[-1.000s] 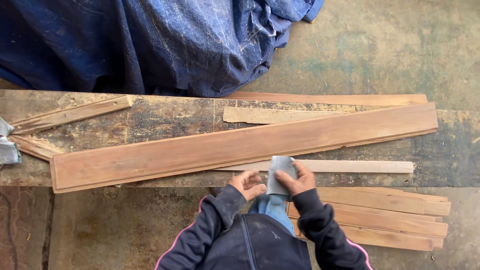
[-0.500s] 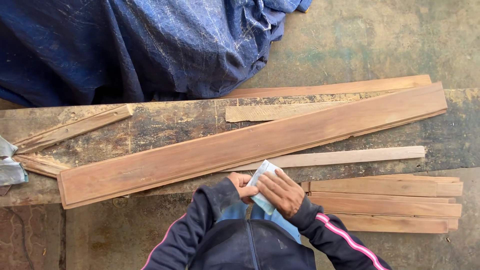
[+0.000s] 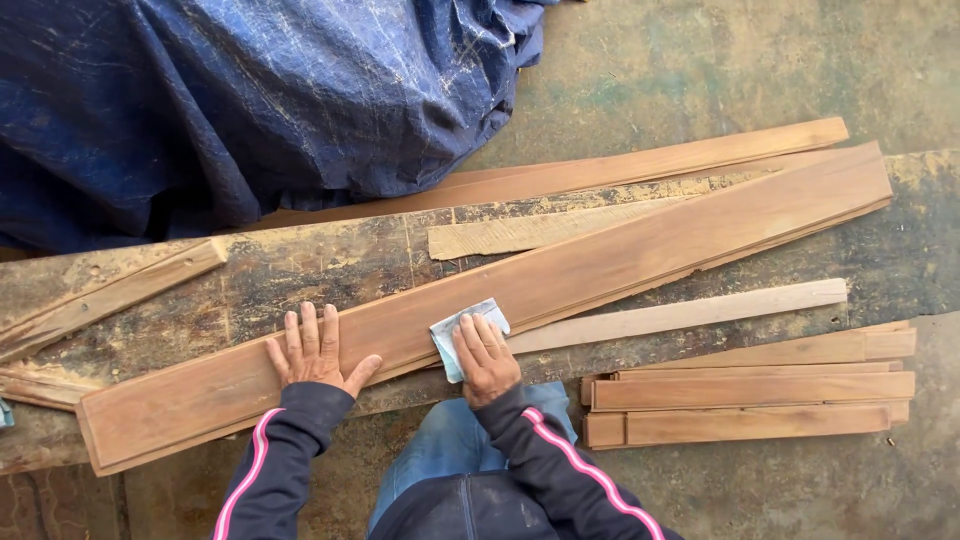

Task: Manually sanding wooden planks using sandpaper on a workbench.

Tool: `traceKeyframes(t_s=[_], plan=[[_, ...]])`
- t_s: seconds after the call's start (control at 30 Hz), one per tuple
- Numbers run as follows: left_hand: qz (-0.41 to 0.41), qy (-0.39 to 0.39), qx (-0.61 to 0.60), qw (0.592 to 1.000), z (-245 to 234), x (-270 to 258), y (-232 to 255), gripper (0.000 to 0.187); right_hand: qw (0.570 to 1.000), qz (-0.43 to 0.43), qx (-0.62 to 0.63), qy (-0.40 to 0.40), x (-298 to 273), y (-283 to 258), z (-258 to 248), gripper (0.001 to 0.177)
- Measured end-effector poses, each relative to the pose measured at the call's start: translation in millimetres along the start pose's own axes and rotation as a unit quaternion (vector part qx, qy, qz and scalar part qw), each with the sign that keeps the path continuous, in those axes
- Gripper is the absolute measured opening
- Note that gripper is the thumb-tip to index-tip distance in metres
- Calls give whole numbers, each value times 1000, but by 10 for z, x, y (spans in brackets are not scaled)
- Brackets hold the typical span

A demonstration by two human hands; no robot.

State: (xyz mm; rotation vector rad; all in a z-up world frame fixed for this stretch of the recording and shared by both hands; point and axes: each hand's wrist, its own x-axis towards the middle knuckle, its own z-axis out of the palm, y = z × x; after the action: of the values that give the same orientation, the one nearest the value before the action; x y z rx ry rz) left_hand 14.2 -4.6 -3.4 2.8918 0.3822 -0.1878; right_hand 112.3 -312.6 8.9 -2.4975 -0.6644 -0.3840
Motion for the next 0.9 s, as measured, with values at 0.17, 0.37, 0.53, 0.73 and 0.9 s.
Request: traceKeyframes(t_s=[0.17, 0.37, 0.53, 0.73, 0.9], plan=[[7, 9, -38, 999, -110, 22, 51, 122, 995, 22, -91, 38, -117, 1692, -416, 36], [20, 0, -43, 999, -86, 52, -3, 138, 984, 136, -101, 55, 16, 1506, -187, 56], [23, 1, -35, 999, -48, 7, -24, 137, 997, -55, 29, -45, -110, 163, 44, 72], [29, 9, -42, 999, 0, 27, -31, 137, 990, 57, -126, 7, 94, 2204, -489, 36], [11, 1, -40, 999, -35, 51, -12, 137, 970, 145, -187, 55, 154, 1201, -21, 46]])
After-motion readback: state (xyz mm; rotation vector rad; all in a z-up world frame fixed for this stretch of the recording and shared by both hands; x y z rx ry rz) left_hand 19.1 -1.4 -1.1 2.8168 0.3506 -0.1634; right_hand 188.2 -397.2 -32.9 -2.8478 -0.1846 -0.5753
